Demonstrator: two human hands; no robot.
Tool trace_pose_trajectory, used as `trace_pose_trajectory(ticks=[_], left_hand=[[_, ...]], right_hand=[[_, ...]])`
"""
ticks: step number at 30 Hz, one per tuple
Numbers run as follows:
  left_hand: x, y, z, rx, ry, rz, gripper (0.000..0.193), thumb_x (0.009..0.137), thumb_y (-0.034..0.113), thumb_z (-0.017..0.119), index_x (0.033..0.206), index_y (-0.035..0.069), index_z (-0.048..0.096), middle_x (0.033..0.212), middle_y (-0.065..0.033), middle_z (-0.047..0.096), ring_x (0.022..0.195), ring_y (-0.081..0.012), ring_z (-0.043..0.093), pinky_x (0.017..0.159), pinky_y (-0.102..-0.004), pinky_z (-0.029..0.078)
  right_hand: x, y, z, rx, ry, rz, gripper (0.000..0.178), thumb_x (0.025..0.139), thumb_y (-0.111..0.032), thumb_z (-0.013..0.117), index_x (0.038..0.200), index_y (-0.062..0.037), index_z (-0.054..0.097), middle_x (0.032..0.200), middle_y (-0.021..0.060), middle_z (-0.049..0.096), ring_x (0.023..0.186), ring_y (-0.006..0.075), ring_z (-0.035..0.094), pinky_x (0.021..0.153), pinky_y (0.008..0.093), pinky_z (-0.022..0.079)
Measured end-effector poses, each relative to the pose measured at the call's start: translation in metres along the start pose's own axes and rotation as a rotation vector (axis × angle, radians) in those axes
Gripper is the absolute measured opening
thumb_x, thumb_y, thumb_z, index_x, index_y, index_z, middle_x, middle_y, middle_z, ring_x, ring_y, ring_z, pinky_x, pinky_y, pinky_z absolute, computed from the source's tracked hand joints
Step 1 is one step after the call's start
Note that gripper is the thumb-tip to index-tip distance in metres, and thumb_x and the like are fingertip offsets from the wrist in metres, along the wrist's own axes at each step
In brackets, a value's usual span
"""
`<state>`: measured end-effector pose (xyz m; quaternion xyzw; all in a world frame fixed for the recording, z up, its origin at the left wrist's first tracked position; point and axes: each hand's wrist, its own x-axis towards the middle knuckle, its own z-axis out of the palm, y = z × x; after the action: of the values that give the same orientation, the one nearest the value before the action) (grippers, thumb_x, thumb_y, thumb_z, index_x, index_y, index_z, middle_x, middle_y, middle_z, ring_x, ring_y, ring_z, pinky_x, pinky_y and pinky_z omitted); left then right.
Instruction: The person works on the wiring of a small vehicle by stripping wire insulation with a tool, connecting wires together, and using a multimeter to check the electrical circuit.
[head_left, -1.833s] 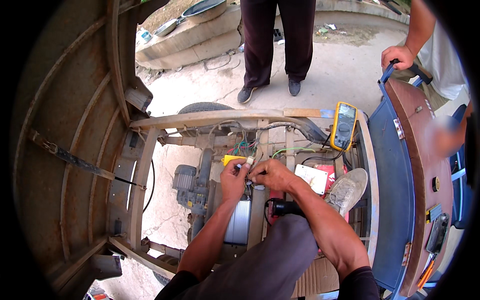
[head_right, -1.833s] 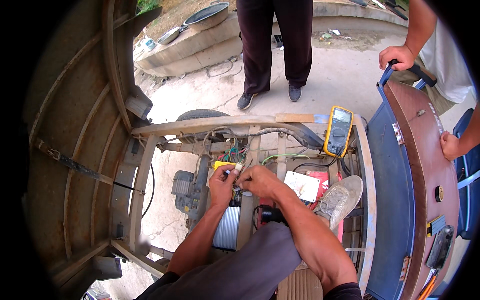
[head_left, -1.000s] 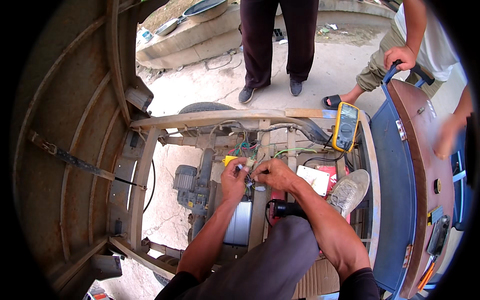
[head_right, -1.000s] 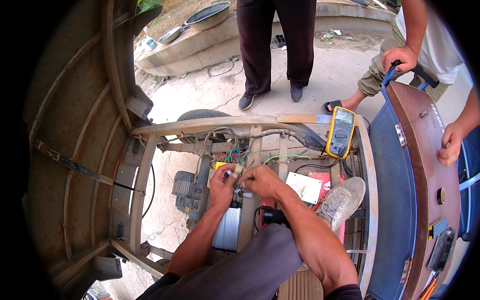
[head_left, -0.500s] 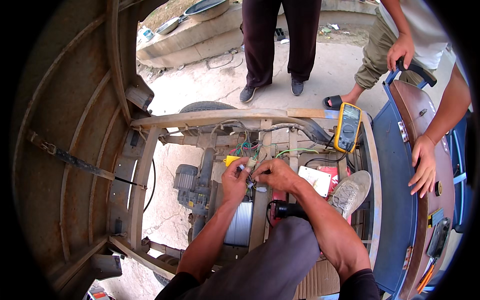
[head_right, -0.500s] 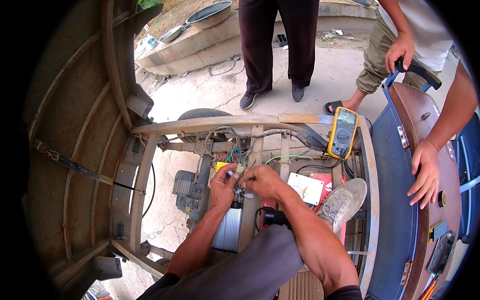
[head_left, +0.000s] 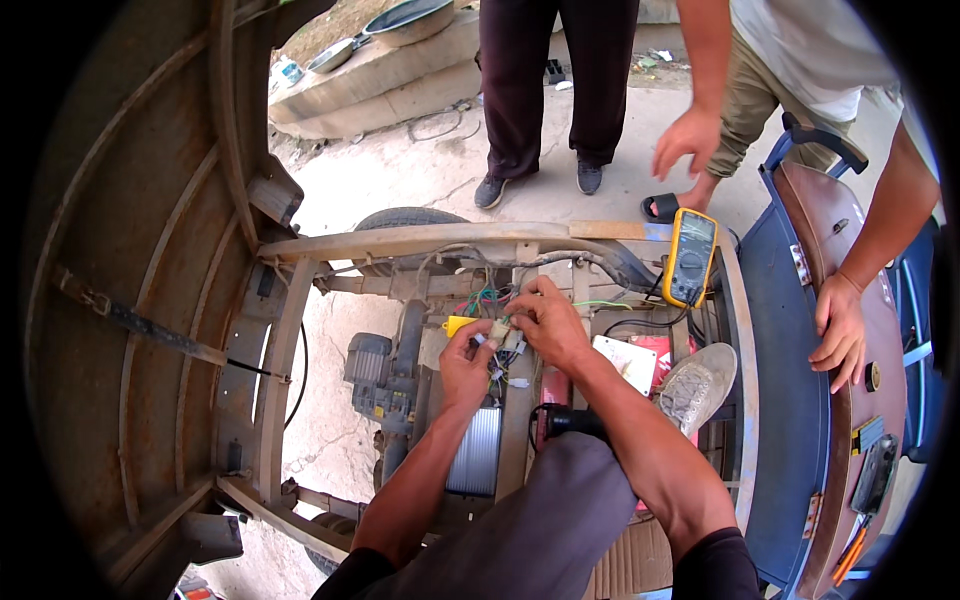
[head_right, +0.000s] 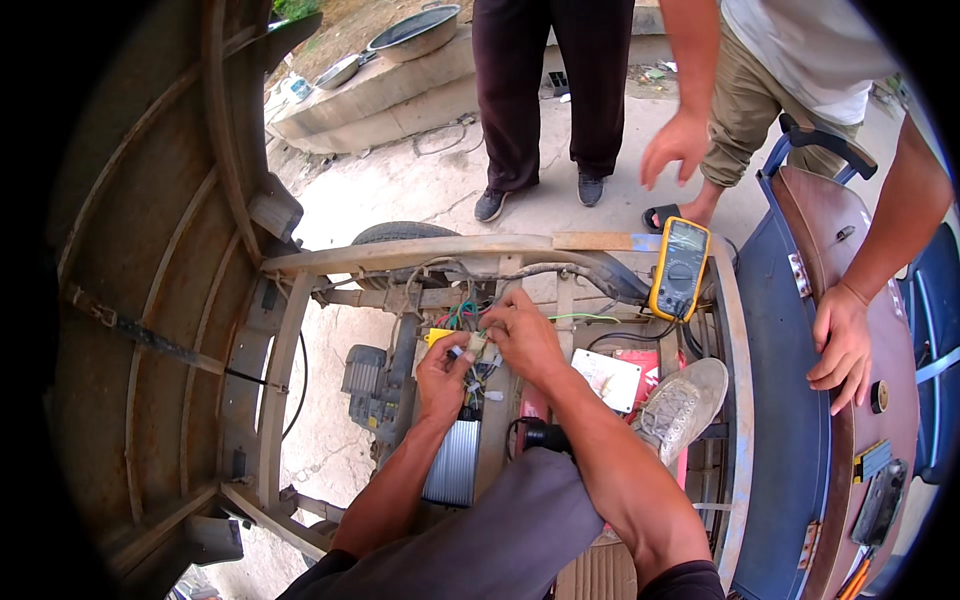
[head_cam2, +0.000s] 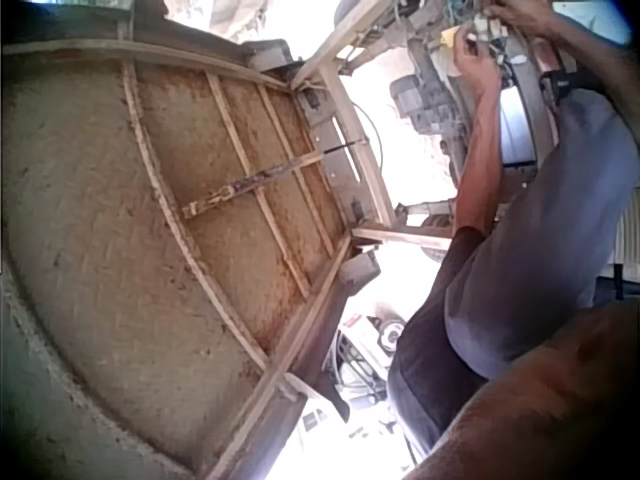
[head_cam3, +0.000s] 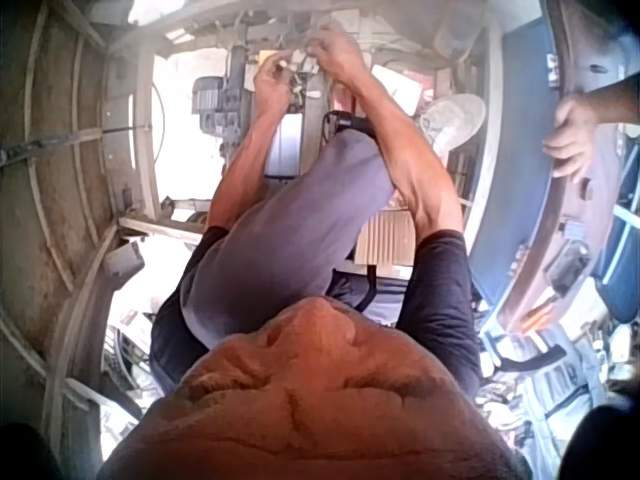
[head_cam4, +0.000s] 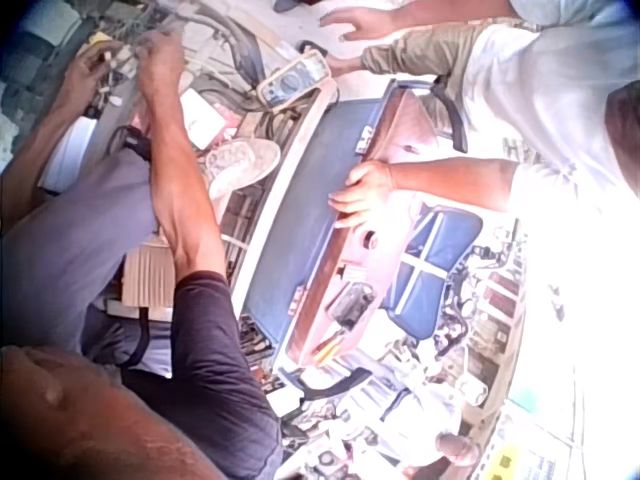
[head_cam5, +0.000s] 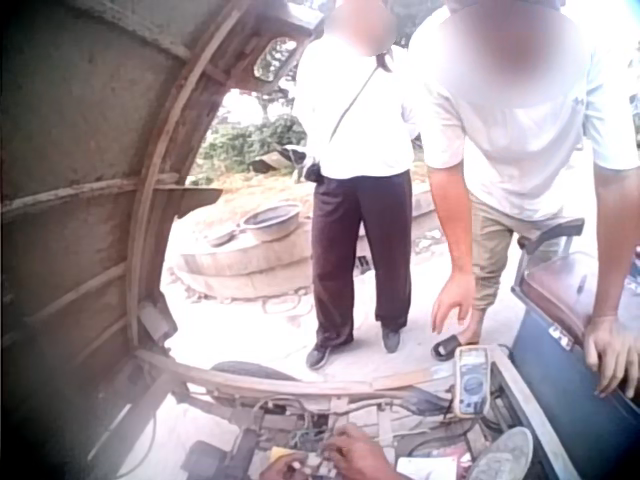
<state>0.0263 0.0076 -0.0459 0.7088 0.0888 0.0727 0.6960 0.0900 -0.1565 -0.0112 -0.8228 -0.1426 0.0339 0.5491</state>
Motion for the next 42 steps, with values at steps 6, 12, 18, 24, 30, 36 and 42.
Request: trace_pose_trajectory(ticks=[6,12,18,24,30,36,42], left_hand=[[0.000,-0.001,0.001,0.014,0.005,0.010,0.030,0.088,-0.008,0.062,0.117,0.001,0.063,0.102,-0.0041,0.067,0.091,-0.0091,0.061,0.081,-0.0229,0.049],[0.000,-0.002,0.000,0.034,0.001,-0.006,0.029,0.089,-0.007,0.062,0.117,0.001,0.063,0.101,-0.0033,0.067,0.090,-0.0088,0.061,0.081,-0.0229,0.048],[0.000,-0.004,0.000,0.056,-0.014,0.031,0.033,0.090,-0.004,0.061,0.124,0.001,0.062,0.110,-0.0060,0.066,0.097,-0.0116,0.060,0.085,-0.0247,0.048],[-0.001,0.008,0.003,0.282,-0.093,0.091,0.039,0.091,0.000,0.059,0.129,0.005,0.059,0.108,0.0009,0.065,0.080,-0.0071,0.050,0.073,-0.0224,0.043],[0.003,0.008,0.002,0.418,-0.119,0.104,0.029,0.092,0.005,0.061,0.121,0.003,0.060,0.110,-0.0066,0.063,0.095,-0.0147,0.057,0.078,-0.0266,0.046],[0.014,0.017,0.017,0.301,-0.072,0.023,0.017,0.087,0.009,0.067,0.102,0.001,0.066,0.090,-0.0042,0.065,0.079,-0.0123,0.058,0.069,-0.0269,0.046],[0.027,0.001,0.013,0.260,-0.070,-0.117,0.007,0.087,0.006,0.065,0.093,0.002,0.068,0.086,-0.0002,0.066,0.075,-0.0079,0.056,0.070,-0.0246,0.045]], right_hand=[[0.002,-0.004,-0.002,-0.222,-0.023,-0.071,0.011,0.084,-0.008,0.064,0.093,-0.0100,0.068,0.107,0.0082,0.056,0.090,0.0342,0.064,0.080,0.0447,0.050],[0.005,-0.002,0.001,-0.282,-0.085,-0.034,0.013,0.085,-0.010,0.062,0.097,-0.0121,0.066,0.109,0.0082,0.056,0.093,0.0350,0.064,0.079,0.0468,0.051],[0.009,0.001,0.000,-0.243,-0.085,-0.067,0.011,0.086,-0.010,0.061,0.095,-0.0129,0.065,0.112,0.0087,0.055,0.092,0.0357,0.063,0.078,0.0472,0.050],[0.009,-0.001,0.001,-0.307,-0.103,-0.069,0.013,0.085,-0.008,0.064,0.098,-0.0092,0.063,0.110,0.0091,0.053,0.090,0.0329,0.063,0.079,0.0450,0.050],[0.008,-0.002,0.002,-0.260,-0.089,-0.054,0.012,0.086,-0.009,0.063,0.098,-0.0085,0.062,0.113,0.0116,0.050,0.096,0.0331,0.061,0.081,0.0436,0.049],[0.004,0.008,0.003,-0.184,-0.072,-0.057,0.014,0.086,-0.007,0.061,0.100,-0.0071,0.062,0.109,0.0125,0.050,0.094,0.0327,0.060,0.083,0.0412,0.049],[0.008,0.031,0.012,0.144,0.072,0.078,0.020,0.079,-0.005,0.070,0.097,-0.0031,0.063,0.099,0.0143,0.059,0.091,0.0319,0.062,0.084,0.0396,0.050]])
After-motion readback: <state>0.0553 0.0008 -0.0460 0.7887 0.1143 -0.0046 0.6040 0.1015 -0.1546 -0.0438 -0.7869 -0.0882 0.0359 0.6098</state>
